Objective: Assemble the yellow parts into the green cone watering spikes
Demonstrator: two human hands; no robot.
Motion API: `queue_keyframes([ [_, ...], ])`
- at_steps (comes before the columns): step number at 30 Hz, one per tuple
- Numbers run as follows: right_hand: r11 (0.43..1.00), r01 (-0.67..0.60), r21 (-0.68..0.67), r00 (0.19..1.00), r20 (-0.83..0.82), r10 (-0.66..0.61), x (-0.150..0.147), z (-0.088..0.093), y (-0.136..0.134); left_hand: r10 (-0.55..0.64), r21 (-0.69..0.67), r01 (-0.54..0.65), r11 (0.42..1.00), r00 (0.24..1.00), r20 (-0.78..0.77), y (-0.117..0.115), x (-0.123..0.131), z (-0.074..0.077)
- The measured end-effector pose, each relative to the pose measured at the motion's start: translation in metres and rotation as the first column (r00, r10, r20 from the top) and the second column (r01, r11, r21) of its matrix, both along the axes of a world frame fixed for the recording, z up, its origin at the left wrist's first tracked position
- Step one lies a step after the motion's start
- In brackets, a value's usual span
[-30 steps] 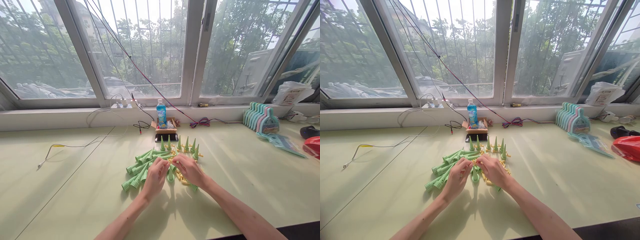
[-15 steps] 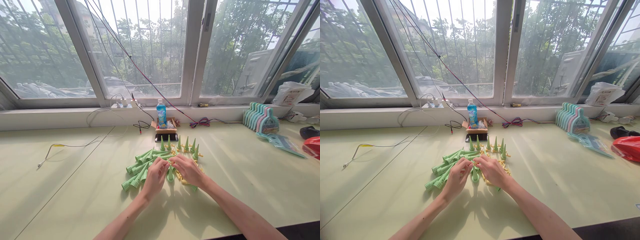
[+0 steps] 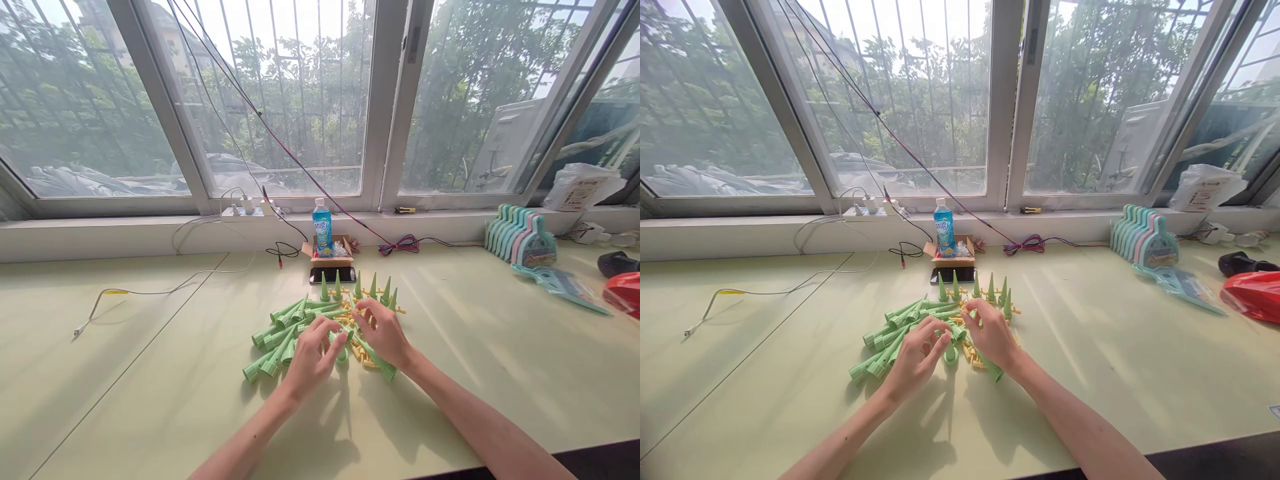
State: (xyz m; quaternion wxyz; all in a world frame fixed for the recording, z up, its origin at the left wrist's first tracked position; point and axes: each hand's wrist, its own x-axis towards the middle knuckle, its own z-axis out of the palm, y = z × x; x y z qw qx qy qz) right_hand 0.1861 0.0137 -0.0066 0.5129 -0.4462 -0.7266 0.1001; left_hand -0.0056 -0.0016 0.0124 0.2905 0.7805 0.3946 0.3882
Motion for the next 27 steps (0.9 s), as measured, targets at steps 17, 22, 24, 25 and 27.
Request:
queue_keyframes([
  [17, 0.997, -0.008, -0.072, 0.999, -0.046, 0.005, -0.0002, 0.004, -0.0007, -0.099, -0.01, 0.099, 0.995, 0.976, -0.195, -0.0006, 0.0001, -0.0068],
  [22, 0.999, 0.008, -0.038, 1.0, -0.03, -0.009, 0.0004, 0.0033, 0.0005, -0.106, -0.018, 0.104, 0.994, 0.974, -0.198, -0.0008, 0.0004, -0.0077],
  [24, 1.0, 0.012, -0.017, 1.0, -0.019, -0.012, 0.0008, 0.0022, 0.0014, -0.103, -0.011, 0.103, 0.995, 0.976, -0.191, -0.0008, 0.0007, -0.0075],
  [25, 1.0, 0.01, -0.01, 1.0, -0.016, -0.011, 0.0009, 0.0016, 0.0017, -0.098, -0.006, 0.099, 0.995, 0.978, -0.185, -0.0007, 0.001, -0.0073],
  [27, 1.0, -0.002, -0.005, 1.0, -0.017, 0.002, 0.0008, 0.0008, 0.0018, -0.08, -0.004, 0.08, 0.997, 0.983, -0.163, -0.0004, 0.0017, -0.0066],
])
